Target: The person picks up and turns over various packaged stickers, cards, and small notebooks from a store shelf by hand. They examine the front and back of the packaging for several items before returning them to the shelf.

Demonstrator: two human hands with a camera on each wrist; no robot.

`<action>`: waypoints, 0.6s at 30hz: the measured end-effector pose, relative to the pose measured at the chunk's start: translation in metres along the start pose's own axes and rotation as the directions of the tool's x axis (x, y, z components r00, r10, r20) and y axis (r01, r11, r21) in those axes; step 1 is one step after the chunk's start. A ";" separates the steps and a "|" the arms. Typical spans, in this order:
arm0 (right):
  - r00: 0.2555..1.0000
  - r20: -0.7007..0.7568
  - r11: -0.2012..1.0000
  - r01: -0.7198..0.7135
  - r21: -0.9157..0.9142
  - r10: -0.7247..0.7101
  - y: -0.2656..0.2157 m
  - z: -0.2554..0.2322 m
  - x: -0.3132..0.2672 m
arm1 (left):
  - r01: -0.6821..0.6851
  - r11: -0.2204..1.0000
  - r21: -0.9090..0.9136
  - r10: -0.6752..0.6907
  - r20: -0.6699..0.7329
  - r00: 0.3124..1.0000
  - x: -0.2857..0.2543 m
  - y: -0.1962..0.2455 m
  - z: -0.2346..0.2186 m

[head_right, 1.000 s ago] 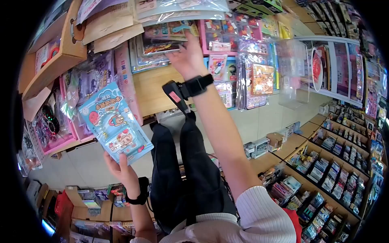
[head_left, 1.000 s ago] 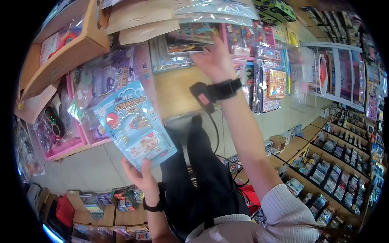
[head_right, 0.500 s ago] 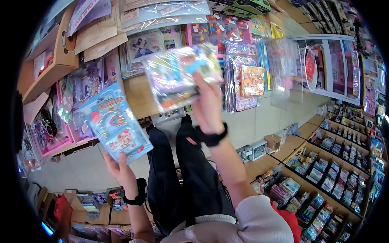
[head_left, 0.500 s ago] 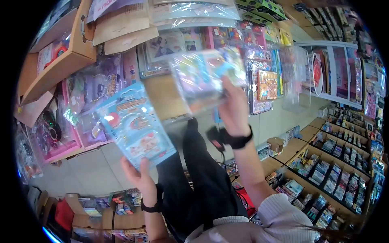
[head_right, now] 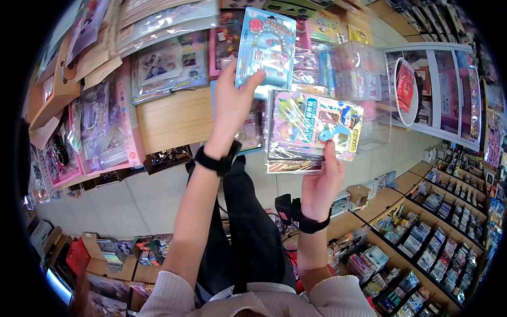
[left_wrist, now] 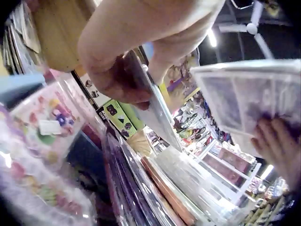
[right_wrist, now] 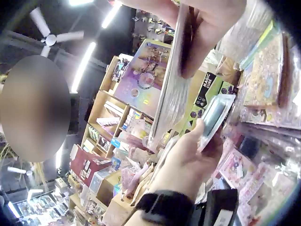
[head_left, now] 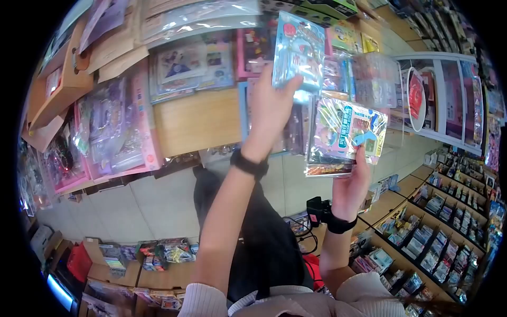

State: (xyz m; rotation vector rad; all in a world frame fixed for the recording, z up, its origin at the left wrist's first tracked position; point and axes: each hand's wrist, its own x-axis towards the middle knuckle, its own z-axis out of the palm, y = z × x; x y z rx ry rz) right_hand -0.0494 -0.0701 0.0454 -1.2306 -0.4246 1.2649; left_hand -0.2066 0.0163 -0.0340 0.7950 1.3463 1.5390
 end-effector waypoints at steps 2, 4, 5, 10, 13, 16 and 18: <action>1.000 0.014 1.000 0.022 0.018 -0.022 -0.006 0.001 0.006 | -0.104 0.982 0.156 0.104 0.008 0.995 0.021 -0.015 0.021; 1.000 0.006 0.999 0.017 0.028 -0.017 -0.012 0.000 0.011 | -0.094 0.979 0.179 0.095 0.001 0.995 0.024 -0.018 0.030; 1.000 0.000 0.999 0.009 0.038 -0.009 -0.013 -0.001 0.013 | -0.083 0.975 0.204 0.087 -0.008 0.996 0.025 -0.020 0.033; 0.997 0.063 0.998 -0.049 0.040 0.046 -0.007 -0.018 0.029 | -0.066 0.797 0.600 0.116 -0.045 0.992 0.010 -0.011 0.030; 0.991 0.111 0.993 -0.088 0.083 0.078 0.003 -0.019 0.034 | -0.141 0.895 0.424 0.198 -0.094 0.976 -0.015 0.001 0.013; 0.987 0.111 0.986 -0.127 0.109 0.114 0.013 -0.003 0.032 | 0.121 0.993 0.008 -0.121 -0.055 0.991 -0.059 0.028 -0.011; 0.978 0.121 0.972 -0.185 0.146 0.168 0.022 0.006 0.028 | 0.159 0.960 -0.228 -0.143 0.084 0.986 -0.088 0.028 -0.025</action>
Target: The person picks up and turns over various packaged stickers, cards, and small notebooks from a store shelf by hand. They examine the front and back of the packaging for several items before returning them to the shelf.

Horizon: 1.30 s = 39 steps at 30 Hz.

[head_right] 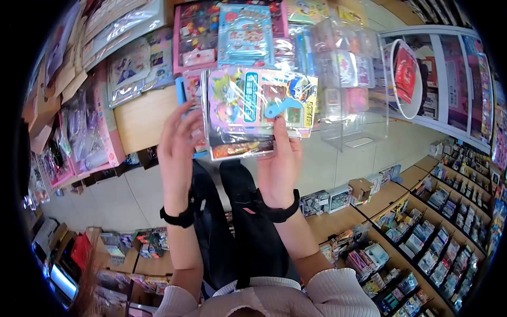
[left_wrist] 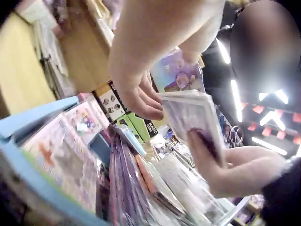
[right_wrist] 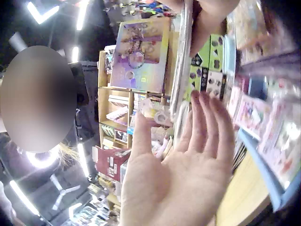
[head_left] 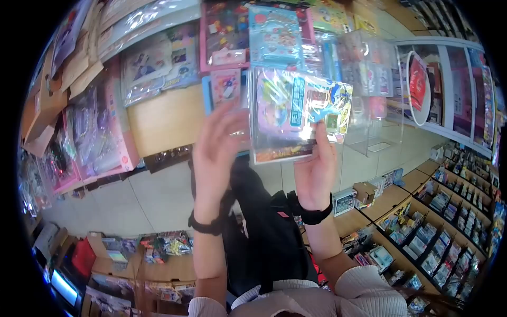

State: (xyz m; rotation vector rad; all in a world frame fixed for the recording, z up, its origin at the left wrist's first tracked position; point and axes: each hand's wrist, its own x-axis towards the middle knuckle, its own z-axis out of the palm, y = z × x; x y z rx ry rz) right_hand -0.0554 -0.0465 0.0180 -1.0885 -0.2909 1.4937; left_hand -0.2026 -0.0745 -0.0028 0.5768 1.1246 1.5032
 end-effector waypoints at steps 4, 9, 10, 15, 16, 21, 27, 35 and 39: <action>0.987 0.047 0.986 -0.157 0.063 0.154 0.027 0.016 -0.005 | 0.040 0.914 -0.404 -0.078 -0.077 0.994 -0.035 -0.021 -0.005; 0.923 0.157 0.935 -0.356 0.002 0.351 0.053 0.020 -0.010 | 0.241 0.962 -0.130 -0.270 -0.289 0.919 -0.038 -0.039 -0.028; 0.893 0.171 0.907 -0.421 -0.013 0.417 0.057 0.017 -0.009 | 0.128 0.948 -0.290 -0.212 -0.278 0.937 -0.031 -0.030 -0.030; 0.873 0.278 0.914 -0.356 -0.195 0.400 0.066 0.010 -0.011 | -0.056 0.936 -0.348 -0.086 -0.378 0.922 -0.022 -0.003 -0.064; 0.899 0.312 0.921 -0.197 -0.336 0.306 0.066 0.013 -0.010 | -0.060 0.935 -0.350 -0.087 -0.388 0.917 -0.023 0.000 -0.073; 0.839 0.384 0.686 0.017 -0.728 0.387 0.059 0.032 -0.003 | 0.072 0.988 -0.135 -0.113 -0.323 0.940 -0.030 0.002 -0.108; 0.846 0.351 0.661 -0.002 -0.751 0.401 0.074 0.021 -0.003 | 0.000 0.987 -0.161 -0.072 -0.436 0.897 -0.033 0.000 -0.117; 0.975 0.221 0.923 0.058 -0.380 0.030 0.086 0.008 -0.008 | -0.039 0.976 -0.214 -0.058 -0.429 0.901 -0.036 -0.003 -0.128; 0.973 0.229 0.940 0.042 -0.338 0.039 0.084 0.000 -0.006 | -0.030 0.979 -0.203 -0.058 -0.415 0.908 -0.037 -0.005 -0.131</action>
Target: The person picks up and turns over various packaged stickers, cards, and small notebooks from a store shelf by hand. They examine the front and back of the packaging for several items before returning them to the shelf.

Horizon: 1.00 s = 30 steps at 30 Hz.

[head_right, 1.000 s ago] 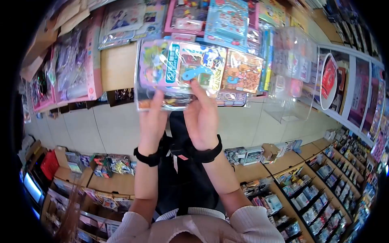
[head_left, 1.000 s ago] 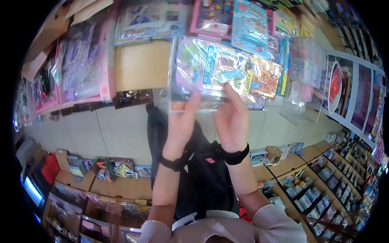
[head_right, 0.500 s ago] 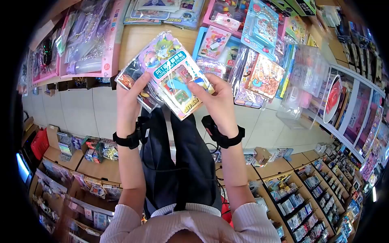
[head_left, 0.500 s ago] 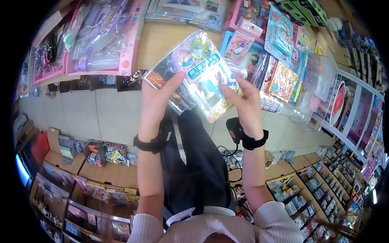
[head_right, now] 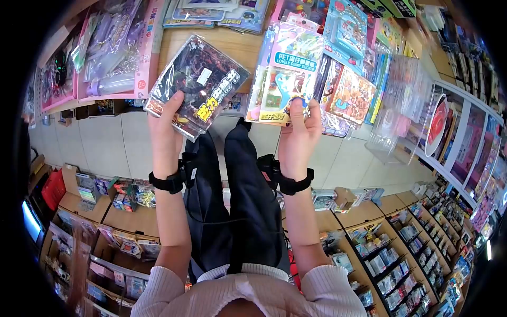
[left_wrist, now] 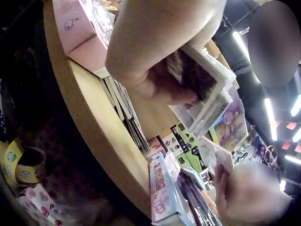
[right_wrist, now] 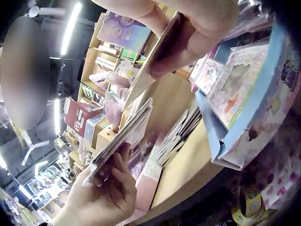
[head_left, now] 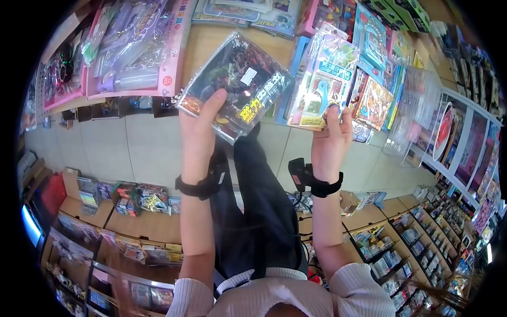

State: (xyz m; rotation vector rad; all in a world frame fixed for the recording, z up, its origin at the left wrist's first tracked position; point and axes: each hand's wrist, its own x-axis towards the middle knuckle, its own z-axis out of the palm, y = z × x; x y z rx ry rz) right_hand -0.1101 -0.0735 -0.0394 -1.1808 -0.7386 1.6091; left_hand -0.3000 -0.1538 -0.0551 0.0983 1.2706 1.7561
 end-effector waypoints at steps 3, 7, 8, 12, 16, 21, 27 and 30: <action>1.000 0.007 1.000 -0.015 0.017 0.015 -0.002 -0.001 0.001 | 0.022 0.999 -0.027 -0.022 -0.001 1.000 -0.001 0.001 0.000; 1.000 -0.001 1.000 -0.015 0.016 0.015 -0.002 -0.001 0.002 | 0.093 0.995 -0.042 -0.092 0.034 0.995 -0.003 -0.001 -0.012; 1.000 -0.001 1.000 -0.015 0.015 0.015 -0.002 -0.001 0.002 | 0.094 0.995 -0.043 -0.093 0.034 0.995 -0.003 0.000 -0.016; 0.997 0.035 0.995 -0.072 0.065 0.069 -0.008 0.007 0.001 | 0.175 0.984 -0.038 -0.168 0.145 0.975 -0.005 0.003 -0.017; 0.966 0.141 0.976 -0.215 -0.024 0.217 -0.006 0.011 0.002 | 0.160 0.981 0.108 -0.175 0.147 0.974 -0.004 0.004 -0.011; 0.985 0.120 0.945 -0.081 -0.316 0.124 0.001 0.019 0.000 | 0.066 0.962 0.265 -0.113 0.167 0.979 -0.005 0.002 -0.006; 0.965 0.201 0.929 -0.084 -0.361 0.165 -0.005 0.013 0.005 | 0.017 0.942 0.336 -0.074 0.156 0.985 -0.006 -0.007 -0.016; 0.995 0.097 0.955 0.018 -0.295 0.011 -0.003 0.006 0.005 | 0.118 0.971 0.208 -0.143 0.110 0.984 -0.005 -0.011 -0.016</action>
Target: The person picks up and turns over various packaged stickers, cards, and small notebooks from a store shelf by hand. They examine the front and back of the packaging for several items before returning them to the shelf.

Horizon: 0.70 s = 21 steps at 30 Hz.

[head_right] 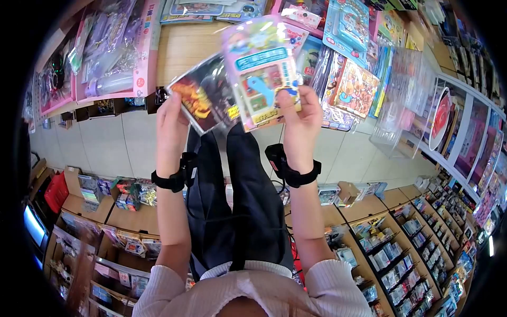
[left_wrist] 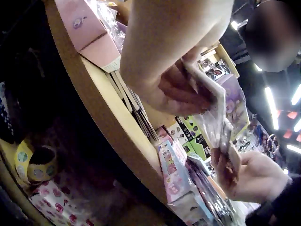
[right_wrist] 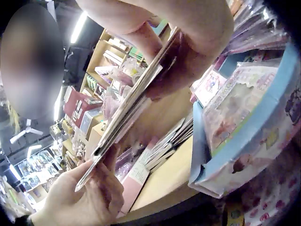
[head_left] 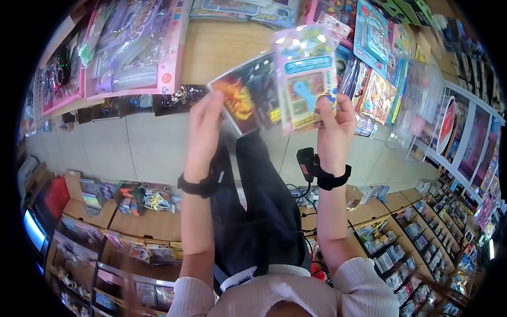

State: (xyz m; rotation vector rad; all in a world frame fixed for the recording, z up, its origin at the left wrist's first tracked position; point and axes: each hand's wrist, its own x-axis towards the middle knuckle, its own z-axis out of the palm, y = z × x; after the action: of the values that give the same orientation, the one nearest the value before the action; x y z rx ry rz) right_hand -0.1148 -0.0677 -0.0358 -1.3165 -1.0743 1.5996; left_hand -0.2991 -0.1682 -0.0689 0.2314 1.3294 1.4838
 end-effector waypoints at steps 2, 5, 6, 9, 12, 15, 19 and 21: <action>0.999 -0.018 0.994 0.051 0.092 -0.050 0.000 0.001 0.001 | -0.071 0.997 -0.035 0.070 -0.028 0.997 0.000 0.000 0.008; 0.996 -0.083 0.985 0.049 0.164 -0.035 0.004 -0.007 -0.001 | -0.088 0.996 -0.014 0.088 -0.039 0.995 0.002 -0.004 0.009; 0.993 -0.103 0.971 0.073 0.228 -0.051 0.006 -0.009 -0.001 | -0.125 0.991 -0.041 0.124 -0.036 0.992 0.003 -0.005 0.008; 0.984 -0.168 0.951 0.111 0.288 -0.064 0.005 -0.013 -0.002 | -0.133 0.981 -0.142 0.120 -0.096 0.988 0.003 -0.007 0.006; 0.971 -0.225 0.952 0.139 0.271 -0.078 0.005 -0.015 -0.004 | -0.147 0.970 -0.195 0.120 -0.142 0.983 0.003 -0.006 0.004; 0.969 -0.223 0.962 0.155 0.224 -0.104 0.009 -0.019 -0.006 | -0.156 0.940 -0.303 0.107 -0.172 0.979 0.001 -0.002 0.007; 0.970 -0.230 0.966 0.126 0.226 -0.072 0.010 -0.019 -0.009 | -0.153 0.938 -0.310 0.127 -0.101 0.987 0.000 -0.004 0.008; 0.971 -0.232 0.968 0.109 0.225 -0.056 0.010 -0.018 -0.009 | -0.153 0.936 -0.317 0.140 -0.064 0.988 0.000 -0.006 0.009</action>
State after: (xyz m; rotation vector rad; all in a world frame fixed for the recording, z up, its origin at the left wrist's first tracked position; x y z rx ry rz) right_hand -0.0958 -0.0772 -0.0445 -1.2400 -0.7654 1.4283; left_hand -0.2891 -0.1638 -0.0710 0.0912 1.0985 1.8152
